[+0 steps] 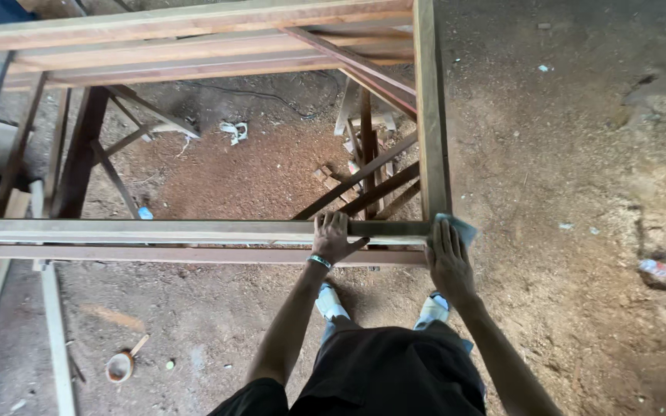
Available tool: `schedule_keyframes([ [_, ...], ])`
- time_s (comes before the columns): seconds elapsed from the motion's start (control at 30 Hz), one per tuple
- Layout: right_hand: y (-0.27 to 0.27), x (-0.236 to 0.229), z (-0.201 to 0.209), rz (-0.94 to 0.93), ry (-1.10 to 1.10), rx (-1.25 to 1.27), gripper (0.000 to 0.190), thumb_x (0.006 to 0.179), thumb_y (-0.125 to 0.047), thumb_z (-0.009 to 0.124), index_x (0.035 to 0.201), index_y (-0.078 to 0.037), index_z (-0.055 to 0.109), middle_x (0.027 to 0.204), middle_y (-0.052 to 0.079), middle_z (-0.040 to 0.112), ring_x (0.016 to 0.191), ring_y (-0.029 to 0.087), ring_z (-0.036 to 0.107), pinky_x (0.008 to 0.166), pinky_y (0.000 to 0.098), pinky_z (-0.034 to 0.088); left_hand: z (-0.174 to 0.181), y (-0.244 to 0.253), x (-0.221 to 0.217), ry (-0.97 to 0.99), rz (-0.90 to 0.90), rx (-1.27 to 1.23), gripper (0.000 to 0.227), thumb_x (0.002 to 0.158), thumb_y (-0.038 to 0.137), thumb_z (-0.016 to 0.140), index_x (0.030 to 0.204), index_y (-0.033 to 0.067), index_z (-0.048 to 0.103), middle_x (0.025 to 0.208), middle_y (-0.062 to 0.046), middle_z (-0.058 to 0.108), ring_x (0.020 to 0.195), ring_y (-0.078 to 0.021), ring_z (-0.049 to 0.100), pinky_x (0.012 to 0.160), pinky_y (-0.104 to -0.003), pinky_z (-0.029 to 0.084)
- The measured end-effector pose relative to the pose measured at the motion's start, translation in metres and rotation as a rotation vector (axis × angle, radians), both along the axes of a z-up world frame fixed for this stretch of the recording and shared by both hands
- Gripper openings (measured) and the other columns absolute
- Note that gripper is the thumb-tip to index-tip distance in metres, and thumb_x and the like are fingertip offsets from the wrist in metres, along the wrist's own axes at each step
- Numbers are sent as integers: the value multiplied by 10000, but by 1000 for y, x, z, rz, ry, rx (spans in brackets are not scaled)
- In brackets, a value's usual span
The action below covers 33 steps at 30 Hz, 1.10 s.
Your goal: The person sands the surface of a wooden frame by hand using a piece of sandpaper, working across different sections and corners of the structure.
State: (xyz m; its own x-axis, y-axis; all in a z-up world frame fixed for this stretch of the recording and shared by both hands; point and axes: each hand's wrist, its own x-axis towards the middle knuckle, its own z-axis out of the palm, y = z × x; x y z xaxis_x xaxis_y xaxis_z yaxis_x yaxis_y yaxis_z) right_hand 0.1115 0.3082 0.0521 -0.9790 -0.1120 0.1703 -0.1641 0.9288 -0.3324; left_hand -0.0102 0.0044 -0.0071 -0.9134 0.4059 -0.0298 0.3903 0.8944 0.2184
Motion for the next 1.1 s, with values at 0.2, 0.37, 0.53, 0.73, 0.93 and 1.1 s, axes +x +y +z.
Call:
schedule_keyframes([
  [0.2, 18, -105, -39, 105, 42, 18, 676, 1099, -381, 377, 1604, 24, 180, 1656, 284, 217, 1520, 458, 255, 1250, 562, 224, 14, 16, 10, 7, 131, 32, 994, 683, 893, 631, 1211, 54, 563, 1218, -146, 604, 1210, -317, 534, 1145, -542, 367],
  [0.37, 25, -111, -44, 297, 54, 22, 663, 1092, -411, 282, 1598, 10, 206, 1664, 253, 185, 1550, 406, 194, 1268, 541, 167, 44, 35, 19, 20, 231, 20, 1047, 617, 904, 684, 1164, 19, 568, 1210, -188, 593, 1224, -359, 488, 1144, -538, 293],
  [0.53, 62, -93, -39, 460, -3, 73, 614, 1092, -336, 239, 1600, 4, 183, 1674, 225, 151, 1559, 384, 161, 1259, 545, 137, 46, 50, 7, -130, 346, 112, 753, 881, 775, 498, 1128, 70, 589, 1193, -150, 622, 1267, -335, 462, 1135, -570, 216],
  [0.73, 61, -164, -60, 419, 109, 80, 584, 1131, -364, 260, 1601, -24, 195, 1694, 230, 192, 1586, 378, 186, 1316, 552, 148, 36, 59, 2, -45, 457, 145, 554, 1031, 565, 356, 1045, 112, 675, 1110, -115, 694, 1188, -278, 543, 1165, -514, 260],
  [0.93, 72, -146, -66, 422, -16, 110, 685, 1077, -442, 236, 1608, -15, 168, 1674, 227, 146, 1545, 393, 160, 1261, 553, 112, 53, 62, 6, -150, 511, 168, 483, 1012, 505, 377, 1086, 127, 667, 1128, -88, 703, 1185, -226, 567, 1218, -473, 264],
  [1.1, 99, -144, -64, 531, -100, 47, 638, 1085, -394, 161, 1614, -37, 167, 1702, 181, 113, 1570, 372, 110, 1280, 541, 73, 50, 74, 7, -63, 488, 151, 506, 995, 481, 391, 1182, 97, 663, 1212, -128, 659, 1221, -290, 529, 1146, -549, 237],
])
